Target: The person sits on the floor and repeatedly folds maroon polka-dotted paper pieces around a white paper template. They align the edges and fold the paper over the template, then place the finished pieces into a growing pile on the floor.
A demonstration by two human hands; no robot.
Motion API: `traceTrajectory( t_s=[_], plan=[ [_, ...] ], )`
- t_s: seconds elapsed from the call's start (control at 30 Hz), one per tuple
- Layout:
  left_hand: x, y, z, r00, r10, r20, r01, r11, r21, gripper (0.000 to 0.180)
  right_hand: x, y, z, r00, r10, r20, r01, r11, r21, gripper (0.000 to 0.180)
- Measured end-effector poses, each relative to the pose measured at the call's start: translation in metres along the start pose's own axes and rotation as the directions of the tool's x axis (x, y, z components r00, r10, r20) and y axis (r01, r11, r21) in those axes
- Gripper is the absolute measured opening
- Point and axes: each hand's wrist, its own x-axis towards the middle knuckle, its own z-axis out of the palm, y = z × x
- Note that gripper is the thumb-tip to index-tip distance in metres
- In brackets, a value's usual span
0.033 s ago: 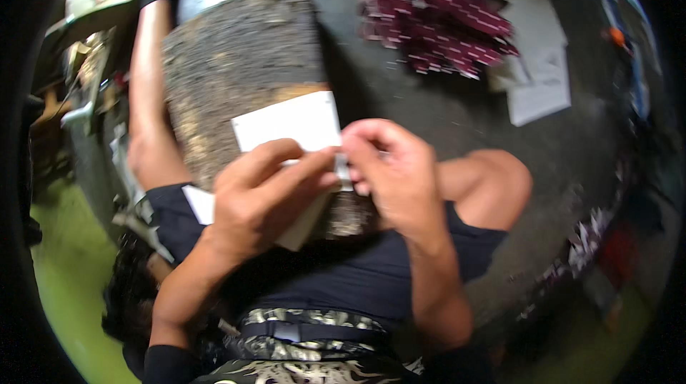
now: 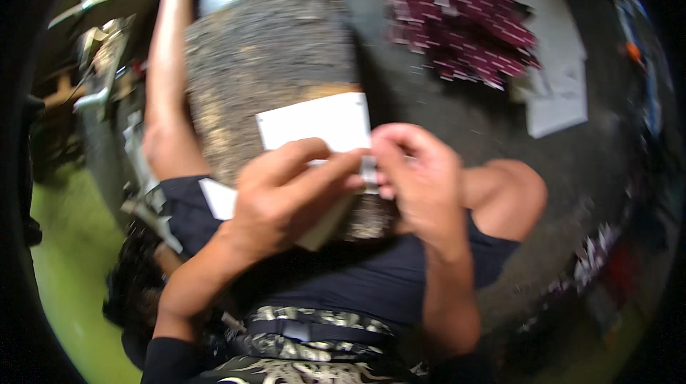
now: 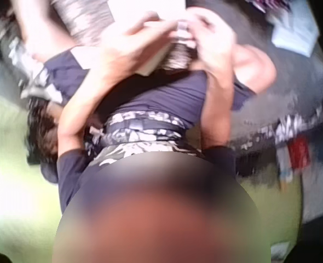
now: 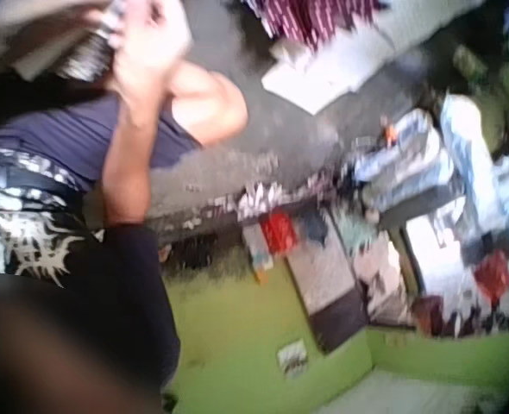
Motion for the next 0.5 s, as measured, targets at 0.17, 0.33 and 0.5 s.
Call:
traceTrajectory(
  t_s=[0.17,0.33,0.5],
  plan=[
    [-0.0066,-0.0043,0.0035,0.997,0.019,-0.069,-0.020,1.000,-0.015,0.036,0.0049,0.0050,-0.0014,0.999,-0.052,-0.008,0.052,0.999,-0.006,0.016],
    [-0.0062,-0.0032,0.0074,0.995,0.041,-0.089,-0.042,0.999,-0.016,0.036,0.0042,0.0033,-0.0059,0.997,-0.070,0.016,0.070,0.998,-0.009,0.017],
    [-0.0085,-0.0046,0.0098,0.996,0.047,-0.073,-0.046,0.999,0.012,0.036,0.0055,0.0059,-0.0097,0.998,-0.068,0.015,0.069,0.997,-0.027,0.019]
  ],
)
